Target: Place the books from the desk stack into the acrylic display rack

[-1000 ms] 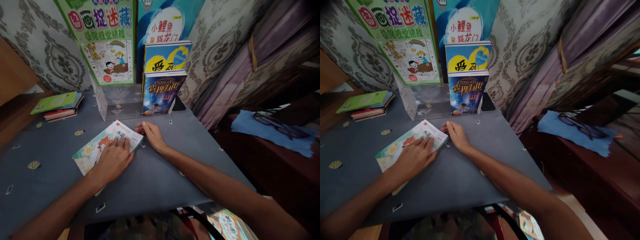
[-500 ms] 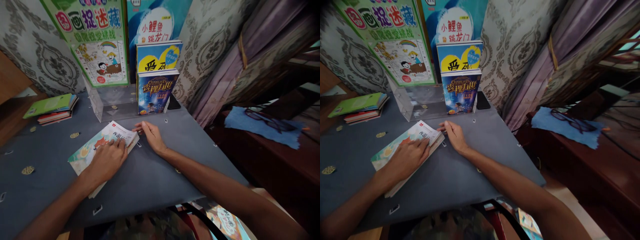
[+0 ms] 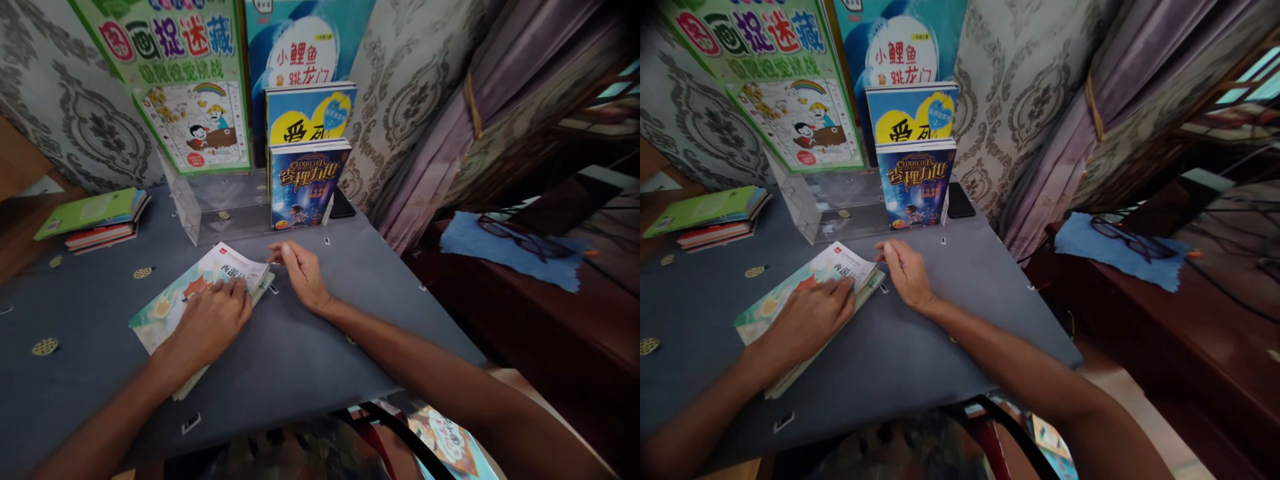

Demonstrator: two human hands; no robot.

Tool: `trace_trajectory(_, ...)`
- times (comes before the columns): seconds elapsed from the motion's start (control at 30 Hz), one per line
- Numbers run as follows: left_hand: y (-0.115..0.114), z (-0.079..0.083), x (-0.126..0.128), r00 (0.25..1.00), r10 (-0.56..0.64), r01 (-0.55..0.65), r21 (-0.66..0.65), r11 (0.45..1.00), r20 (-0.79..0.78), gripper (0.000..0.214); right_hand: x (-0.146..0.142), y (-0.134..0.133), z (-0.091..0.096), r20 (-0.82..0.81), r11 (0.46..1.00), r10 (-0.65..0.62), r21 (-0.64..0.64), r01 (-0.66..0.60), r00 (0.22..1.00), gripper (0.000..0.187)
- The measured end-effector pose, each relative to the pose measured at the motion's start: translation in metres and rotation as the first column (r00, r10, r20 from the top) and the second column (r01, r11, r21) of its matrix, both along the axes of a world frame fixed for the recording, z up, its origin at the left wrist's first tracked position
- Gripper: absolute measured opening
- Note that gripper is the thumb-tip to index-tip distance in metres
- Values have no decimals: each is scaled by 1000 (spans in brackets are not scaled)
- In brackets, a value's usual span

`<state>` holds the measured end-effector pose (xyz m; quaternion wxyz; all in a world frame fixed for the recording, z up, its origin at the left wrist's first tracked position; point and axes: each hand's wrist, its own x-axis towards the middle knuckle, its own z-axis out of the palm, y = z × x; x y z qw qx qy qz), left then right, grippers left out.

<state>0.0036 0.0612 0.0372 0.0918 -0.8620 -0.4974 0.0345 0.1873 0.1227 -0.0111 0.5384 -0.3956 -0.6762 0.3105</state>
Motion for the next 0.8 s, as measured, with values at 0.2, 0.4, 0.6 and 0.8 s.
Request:
trace_trajectory(0.2,-2,-3,5,998,13,-13,10,1000,-61,34,1,-4,0,482,999,44,-10,-45,875,51)
trace_trajectory(0.4,-2,-9,-2,999,-39,41,50,998,-35,41,-2,-3,-3,674,1000,19,-12,-14,738,29)
trace_trajectory(0.6,-7,-11,-23,996,-59,57,33,998,60,42,-3,-1,-3,764,998,37,6,-64,644,25)
trace_trajectory(0.8,-18,-28,-44,977,-58,45,67,997,204,46,-12,3,5,889,991,0,60,-117,457,32)
